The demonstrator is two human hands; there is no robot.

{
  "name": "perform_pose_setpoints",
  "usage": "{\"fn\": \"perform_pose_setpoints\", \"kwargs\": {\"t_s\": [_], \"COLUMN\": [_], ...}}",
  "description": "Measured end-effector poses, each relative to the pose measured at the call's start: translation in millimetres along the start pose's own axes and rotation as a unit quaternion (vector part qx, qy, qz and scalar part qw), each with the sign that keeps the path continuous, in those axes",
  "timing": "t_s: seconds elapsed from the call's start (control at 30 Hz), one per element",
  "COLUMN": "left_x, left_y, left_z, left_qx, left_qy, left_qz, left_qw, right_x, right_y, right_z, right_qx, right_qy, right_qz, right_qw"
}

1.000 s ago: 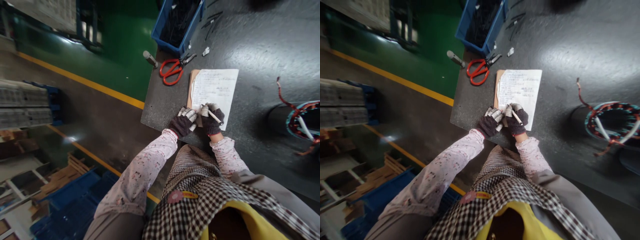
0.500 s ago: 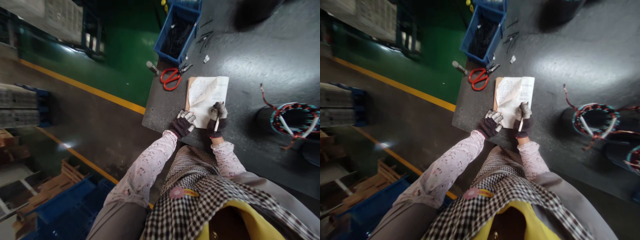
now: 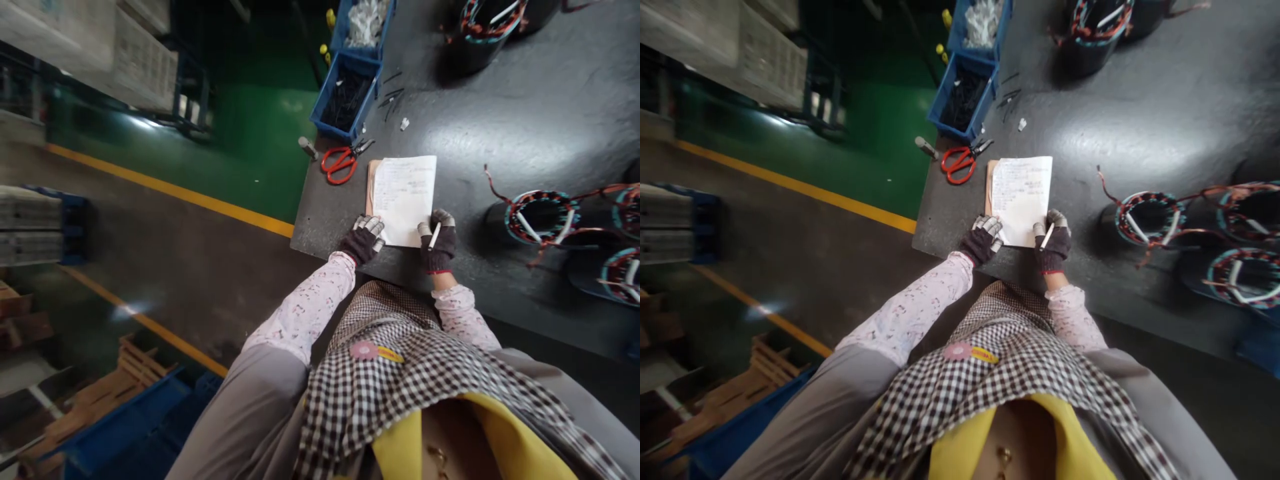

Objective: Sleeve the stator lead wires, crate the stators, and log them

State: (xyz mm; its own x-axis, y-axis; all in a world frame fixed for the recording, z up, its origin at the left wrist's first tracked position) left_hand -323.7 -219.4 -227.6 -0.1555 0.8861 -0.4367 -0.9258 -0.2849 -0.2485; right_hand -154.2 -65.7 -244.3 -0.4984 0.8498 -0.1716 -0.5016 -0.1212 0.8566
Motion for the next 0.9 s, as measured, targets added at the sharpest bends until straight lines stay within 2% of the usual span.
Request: {"fn": "perform_pose_setpoints", "kwargs": {"t_s": [0.13, 0.37, 0.57, 0.7, 0.9], "left_x": [0.4, -0.9, -3.9, -6.3, -9.1], "left_y": [2.7, -1.3, -5.4, -10.0, -11.8], "left_z": [-1.5, 5.7, 9.9, 2.5, -10.6], "left_qx": [-0.005, -0.007, -0.012, -0.033, -0.016], "left_qy": [-0.014, -0.033, -0.031, -0.044, -0.019], "left_qz": [0.013, 0.017, 0.025, 0.029, -0.01], "left_qw": [1.0, 0.999, 0.999, 0.998, 1.0], "right_x": [2.1, -21.1, -16.0, -16.1, -19.7], "right_y": [-5.3, 6.1, 17.6, 26.0, 31.8], "right_z": [2.4, -4.6, 4.2, 10.0, 7.5], "right_qx": [0.088, 0.063, 0.044, 0.028, 0.022], "right_qy": [-0.009, 0.021, 0.018, 0.013, 0.011], "right_qz": [-0.032, -0.088, -0.088, -0.091, -0.108], "right_qw": [0.996, 0.994, 0.995, 0.995, 0.994]}}
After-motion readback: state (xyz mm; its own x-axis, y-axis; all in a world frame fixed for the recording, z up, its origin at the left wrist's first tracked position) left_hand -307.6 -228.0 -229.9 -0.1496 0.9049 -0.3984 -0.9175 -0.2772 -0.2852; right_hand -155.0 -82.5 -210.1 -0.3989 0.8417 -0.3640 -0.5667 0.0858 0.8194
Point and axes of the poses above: each hand's wrist, its own x-axis towards the middle knuckle, its own z-axis out of the back of the hand, y = z × x, the point moved 5 cm from there along x, towards the middle knuckle, and after that the axes turned 10 degrees about y, right-handed, at the moved point
